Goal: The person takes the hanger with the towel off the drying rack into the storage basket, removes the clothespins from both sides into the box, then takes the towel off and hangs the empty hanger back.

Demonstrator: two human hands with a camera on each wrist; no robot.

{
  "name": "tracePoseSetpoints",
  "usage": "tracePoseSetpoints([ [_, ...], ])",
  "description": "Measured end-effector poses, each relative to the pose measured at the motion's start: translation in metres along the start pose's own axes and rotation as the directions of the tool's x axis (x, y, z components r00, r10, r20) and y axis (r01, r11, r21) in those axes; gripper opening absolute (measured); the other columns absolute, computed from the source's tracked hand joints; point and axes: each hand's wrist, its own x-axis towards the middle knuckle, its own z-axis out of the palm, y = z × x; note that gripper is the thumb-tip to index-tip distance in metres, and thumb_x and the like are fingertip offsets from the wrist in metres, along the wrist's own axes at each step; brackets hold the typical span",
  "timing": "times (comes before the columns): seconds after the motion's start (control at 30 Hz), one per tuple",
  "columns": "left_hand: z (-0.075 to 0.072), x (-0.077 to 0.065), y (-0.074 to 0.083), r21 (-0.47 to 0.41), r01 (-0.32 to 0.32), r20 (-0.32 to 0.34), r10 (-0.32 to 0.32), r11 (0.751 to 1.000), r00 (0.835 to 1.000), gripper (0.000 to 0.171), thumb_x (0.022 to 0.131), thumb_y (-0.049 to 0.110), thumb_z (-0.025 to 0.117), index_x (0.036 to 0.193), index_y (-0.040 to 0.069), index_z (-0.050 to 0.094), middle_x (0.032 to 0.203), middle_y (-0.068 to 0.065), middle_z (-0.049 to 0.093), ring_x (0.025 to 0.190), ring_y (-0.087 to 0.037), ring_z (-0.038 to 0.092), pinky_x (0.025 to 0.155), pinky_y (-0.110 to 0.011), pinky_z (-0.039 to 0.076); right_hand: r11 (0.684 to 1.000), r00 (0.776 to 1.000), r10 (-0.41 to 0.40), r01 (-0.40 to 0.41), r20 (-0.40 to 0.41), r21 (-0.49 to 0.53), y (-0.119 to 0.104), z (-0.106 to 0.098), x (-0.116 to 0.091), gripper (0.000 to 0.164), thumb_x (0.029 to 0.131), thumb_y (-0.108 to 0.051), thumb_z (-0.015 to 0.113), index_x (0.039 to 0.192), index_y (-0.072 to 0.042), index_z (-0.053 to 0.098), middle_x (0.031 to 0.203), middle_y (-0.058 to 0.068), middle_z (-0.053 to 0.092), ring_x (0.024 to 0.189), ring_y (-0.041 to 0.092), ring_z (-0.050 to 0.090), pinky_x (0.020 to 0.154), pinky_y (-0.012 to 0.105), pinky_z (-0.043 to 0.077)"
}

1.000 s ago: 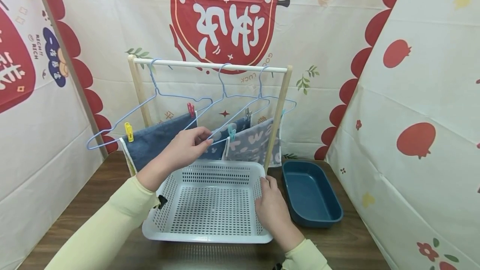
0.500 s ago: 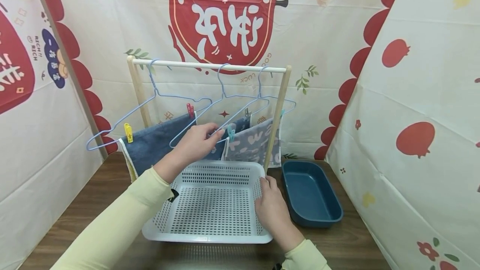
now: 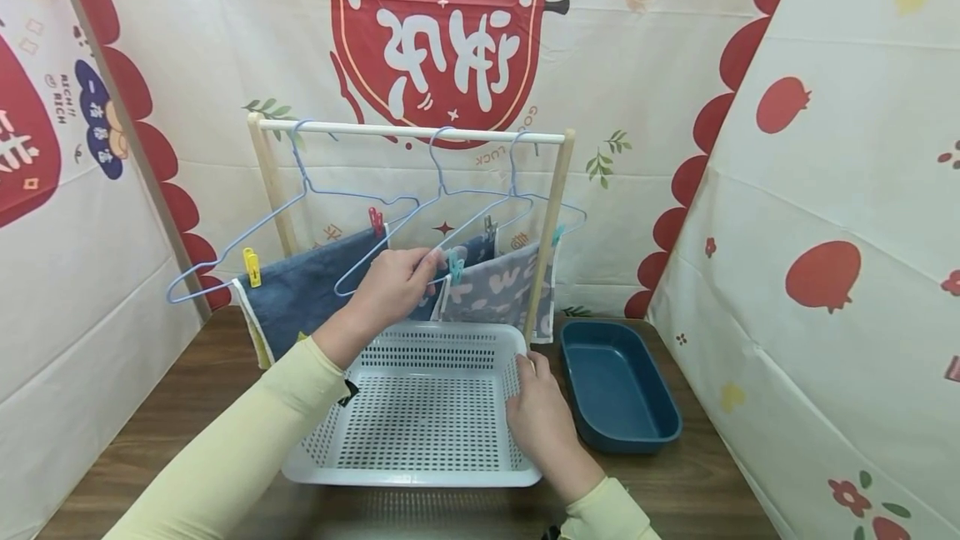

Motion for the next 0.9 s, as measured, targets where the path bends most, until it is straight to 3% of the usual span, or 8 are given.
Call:
tracePoseSetpoints([
  [0.23,0.000,0.000,0.001,0.050,-0.098,-0.070,0.102,0.994,0.992,0.039,0.119,0.030,0.052,0.088,0.012,0.067,0.071,0.003,0.067,0.065,-0.013,0.064,0.058,-0.032,0.046,1.000,1.000,-0.001,0.001,0.002,-0.010,-0.001,0.000,-0.001,0.061,0.103,-0.003,0.063,0.162,0.004,0.047,0.166,0.023,0.041,0.134,0.041,0.061,0.108,0.061,0.054],
  [0.47,-0.002,-0.002,0.002,0.059,-0.155,-0.132,0.162,0.986,0.978,0.031,0.119,0.024,0.054,0.103,0.008,0.076,0.073,0.002,0.069,0.066,-0.013,0.065,0.057,-0.033,0.047,1.000,1.000,-0.004,0.004,-0.001,-0.011,0.000,0.000,-0.001,0.062,0.103,-0.003,0.063,0.162,0.004,0.047,0.167,0.023,0.041,0.136,0.041,0.059,0.110,0.062,0.052],
  [0.9,-0.025,-0.016,-0.006,0.056,-0.183,-0.184,0.191,0.981,0.964,0.034,0.119,0.025,0.052,0.104,0.007,0.076,0.076,-0.002,0.073,0.070,-0.014,0.078,0.061,-0.034,0.058,1.000,1.000,0.001,-0.001,-0.005,-0.014,0.000,0.000,0.000,0.062,0.102,-0.003,0.065,0.161,0.005,0.048,0.166,0.023,0.041,0.136,0.041,0.060,0.109,0.061,0.053],
])
